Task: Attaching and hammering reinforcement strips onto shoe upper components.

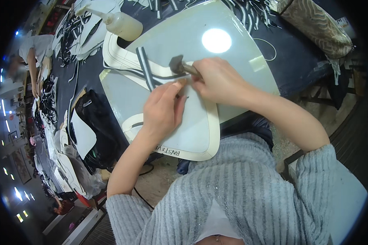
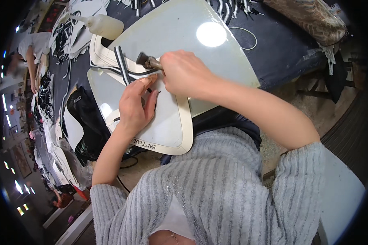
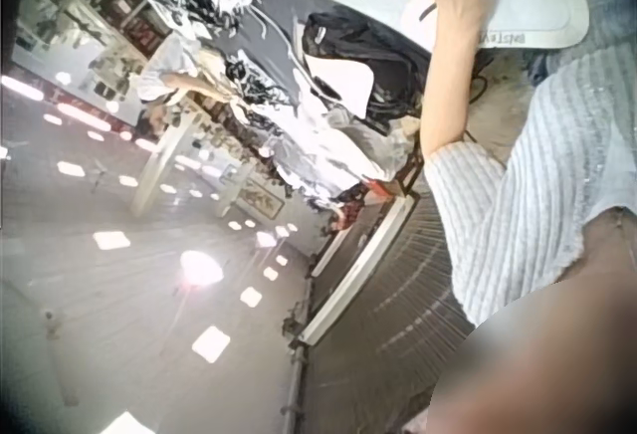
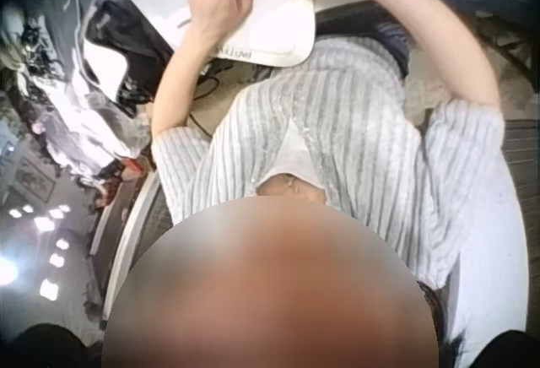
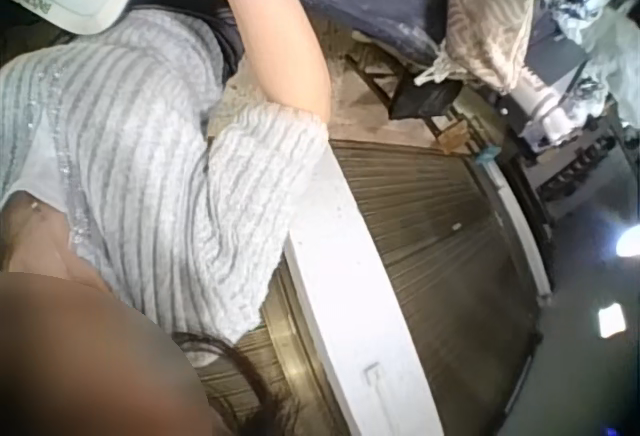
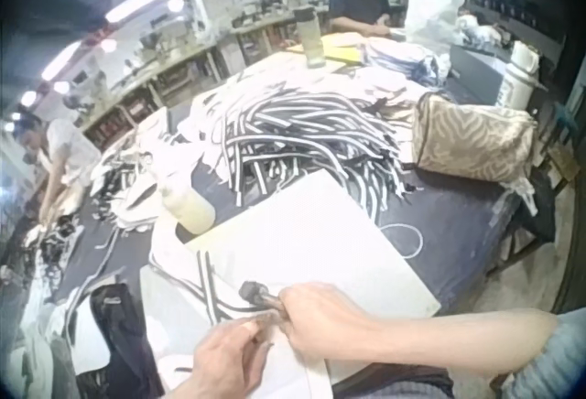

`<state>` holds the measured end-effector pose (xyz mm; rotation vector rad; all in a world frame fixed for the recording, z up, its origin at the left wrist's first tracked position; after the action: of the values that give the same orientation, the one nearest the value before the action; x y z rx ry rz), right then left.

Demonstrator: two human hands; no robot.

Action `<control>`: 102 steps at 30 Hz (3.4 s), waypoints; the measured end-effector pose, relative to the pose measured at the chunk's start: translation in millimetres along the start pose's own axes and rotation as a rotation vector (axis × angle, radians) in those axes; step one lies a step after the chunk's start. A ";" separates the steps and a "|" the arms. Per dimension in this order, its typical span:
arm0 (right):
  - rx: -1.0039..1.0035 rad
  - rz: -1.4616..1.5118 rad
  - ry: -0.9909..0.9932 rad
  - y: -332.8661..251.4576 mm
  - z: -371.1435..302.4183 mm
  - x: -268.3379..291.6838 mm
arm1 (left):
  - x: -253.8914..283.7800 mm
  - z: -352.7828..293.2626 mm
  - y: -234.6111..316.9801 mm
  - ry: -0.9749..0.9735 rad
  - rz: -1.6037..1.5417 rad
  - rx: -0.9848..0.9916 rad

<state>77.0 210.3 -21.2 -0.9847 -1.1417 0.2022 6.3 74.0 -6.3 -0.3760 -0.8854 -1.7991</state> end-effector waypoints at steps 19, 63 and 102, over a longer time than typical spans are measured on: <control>-0.017 -0.134 -0.197 -3.8 25.3 3.0 | -2.5 1.4 -7.1 -0.045 -0.122 0.087; 0.041 -0.380 -0.093 -12.0 -15.2 30.7 | -6.1 42.2 -68.6 -0.531 -0.284 0.663; -0.197 0.065 0.277 44.5 -110.5 91.6 | -24.0 6.2 31.9 0.108 0.111 0.334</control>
<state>224.5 229.8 -0.4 -1.1851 -0.8881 0.0032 43.8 88.9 -4.6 -0.1099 -1.0462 -1.5216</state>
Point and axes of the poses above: each hand's wrist, its own z-axis towards the middle knuckle, its own x-axis out of the back of the hand, y = z × x, the point moved 7 cm from there along z, towards the middle knuckle, and after that the axes turned 13 degrees about y, right-handed, at the moved point
